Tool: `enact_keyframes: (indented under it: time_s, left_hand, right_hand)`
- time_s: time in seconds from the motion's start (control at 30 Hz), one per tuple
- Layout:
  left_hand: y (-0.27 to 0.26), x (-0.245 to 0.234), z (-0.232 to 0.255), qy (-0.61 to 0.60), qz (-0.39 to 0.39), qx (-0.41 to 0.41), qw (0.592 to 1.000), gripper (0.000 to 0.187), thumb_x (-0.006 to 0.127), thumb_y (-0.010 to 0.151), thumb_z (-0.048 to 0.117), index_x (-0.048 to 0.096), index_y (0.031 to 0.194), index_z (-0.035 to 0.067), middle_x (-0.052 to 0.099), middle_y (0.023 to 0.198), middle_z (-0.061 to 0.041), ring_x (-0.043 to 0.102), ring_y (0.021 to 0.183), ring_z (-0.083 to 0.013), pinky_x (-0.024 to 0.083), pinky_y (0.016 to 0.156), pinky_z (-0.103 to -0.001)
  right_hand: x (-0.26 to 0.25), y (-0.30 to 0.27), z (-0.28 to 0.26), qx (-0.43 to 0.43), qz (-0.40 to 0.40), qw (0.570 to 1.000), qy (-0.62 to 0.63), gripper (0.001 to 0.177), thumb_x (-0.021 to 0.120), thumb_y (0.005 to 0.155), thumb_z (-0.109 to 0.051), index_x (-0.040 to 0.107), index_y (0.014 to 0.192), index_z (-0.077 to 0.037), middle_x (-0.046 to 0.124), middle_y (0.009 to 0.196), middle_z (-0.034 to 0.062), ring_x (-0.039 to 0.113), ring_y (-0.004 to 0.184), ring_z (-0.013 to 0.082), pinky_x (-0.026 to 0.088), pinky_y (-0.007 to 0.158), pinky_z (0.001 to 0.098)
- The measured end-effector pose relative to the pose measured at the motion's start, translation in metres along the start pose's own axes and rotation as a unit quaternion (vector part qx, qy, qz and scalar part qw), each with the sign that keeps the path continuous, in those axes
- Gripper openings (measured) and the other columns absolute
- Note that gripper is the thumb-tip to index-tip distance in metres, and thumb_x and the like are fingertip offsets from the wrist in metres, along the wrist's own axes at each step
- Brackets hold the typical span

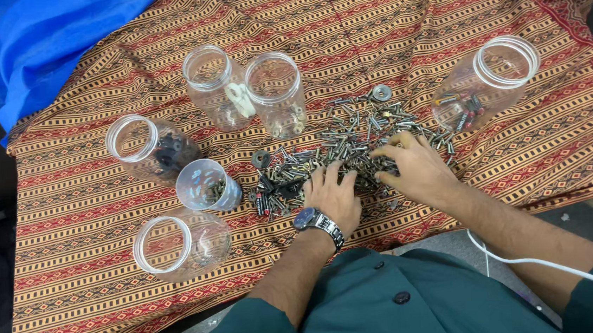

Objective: The person sits on the floor in front of a cloth with a large pile of screws, bolts, washers and other small hardware pieces. They pick pieces one at a time or in small handfuls, sort them by type, and place them into clear plastic jars and a small cup arranged around the pile.

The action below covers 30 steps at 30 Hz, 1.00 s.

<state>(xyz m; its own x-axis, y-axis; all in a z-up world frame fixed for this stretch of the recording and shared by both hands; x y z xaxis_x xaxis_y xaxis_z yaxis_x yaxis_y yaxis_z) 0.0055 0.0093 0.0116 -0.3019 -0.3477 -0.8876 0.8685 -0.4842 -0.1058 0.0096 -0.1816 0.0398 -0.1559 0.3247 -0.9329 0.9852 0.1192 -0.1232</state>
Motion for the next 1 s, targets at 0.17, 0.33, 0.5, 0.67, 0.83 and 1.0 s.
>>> enact_keyframes:
  time_s: [0.17,0.33,0.5,0.67,0.83,1.0]
  left_hand:
    - [0.000,0.007,-0.002,-0.003,0.011,-0.012,1.000,0.054,0.063,0.085,0.014,0.056,0.138,0.015,0.041,0.151,-0.015,0.037,0.138,-0.0403,0.035,0.108,-0.061]
    - [-0.001,0.010,0.000,0.006,0.025,-0.025,0.999,0.053,0.063,0.087,0.014,0.056,0.139,0.017,0.042,0.151,-0.012,0.038,0.139,-0.0385,0.035,0.109,-0.062]
    - [-0.005,0.021,0.000,0.017,0.042,-0.024,0.999,0.057,0.064,0.087,0.016,0.052,0.143,0.019,0.040,0.153,-0.012,0.036,0.138,-0.0391,0.034,0.108,-0.064]
    - [-0.008,0.031,-0.001,0.027,0.075,-0.017,0.997,0.059,0.062,0.087,0.015,0.051,0.145,0.019,0.039,0.156,-0.012,0.035,0.141,-0.0394,0.032,0.111,-0.062]
    - [-0.008,0.037,0.003,0.030,0.081,-0.032,0.996,0.057,0.059,0.089,0.014,0.051,0.145,0.020,0.039,0.157,-0.012,0.035,0.142,-0.0388,0.030,0.113,-0.060]
    - [-0.006,0.040,0.006,0.037,0.088,-0.049,0.994,0.058,0.058,0.089,0.012,0.051,0.145,0.021,0.039,0.157,-0.012,0.035,0.142,-0.0383,0.030,0.115,-0.058]
  right_hand:
    - [0.003,-0.009,0.018,0.008,0.033,0.998,0.055,0.037,0.076,0.084,-0.028,0.073,0.120,-0.020,0.061,0.126,0.0109,0.057,0.116,0.0343,0.046,0.102,0.0450]
    - [0.008,-0.014,0.032,-0.002,0.094,0.992,0.084,0.027,0.073,0.088,-0.021,0.076,0.114,-0.017,0.064,0.124,0.0121,0.058,0.118,0.0346,0.046,0.102,0.0451]
    - [0.008,-0.017,0.045,0.002,0.138,0.983,0.125,0.017,0.069,0.093,-0.017,0.076,0.106,-0.010,0.070,0.116,0.0109,0.063,0.113,0.0332,0.047,0.102,0.0462]
    - [0.002,-0.014,0.049,0.053,0.129,0.972,0.189,0.020,0.064,0.096,-0.014,0.073,0.113,-0.006,0.067,0.114,0.0162,0.064,0.108,0.0342,0.049,0.098,0.0454]
    - [-0.002,0.000,0.057,-0.004,0.153,0.979,0.134,0.035,0.063,0.095,-0.013,0.069,0.129,-0.004,0.062,0.121,0.0196,0.059,0.115,0.0374,0.046,0.101,0.0471]
    - [0.007,0.004,0.056,-0.051,0.106,0.990,0.082,0.039,0.064,0.093,-0.013,0.069,0.131,-0.006,0.057,0.126,0.0176,0.054,0.120,0.0369,0.045,0.105,0.0466]
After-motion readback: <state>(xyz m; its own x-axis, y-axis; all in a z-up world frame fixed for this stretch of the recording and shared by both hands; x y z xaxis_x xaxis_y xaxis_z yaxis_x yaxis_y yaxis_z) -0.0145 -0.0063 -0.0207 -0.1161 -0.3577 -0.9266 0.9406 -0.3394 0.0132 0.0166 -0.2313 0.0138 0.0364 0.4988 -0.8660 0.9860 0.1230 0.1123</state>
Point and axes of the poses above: each hand's wrist, its own y-axis towards the middle knuckle, its own x-axis out of the palm, z = x × y, the point moved 1 cm from there along y, towards the middle knuckle
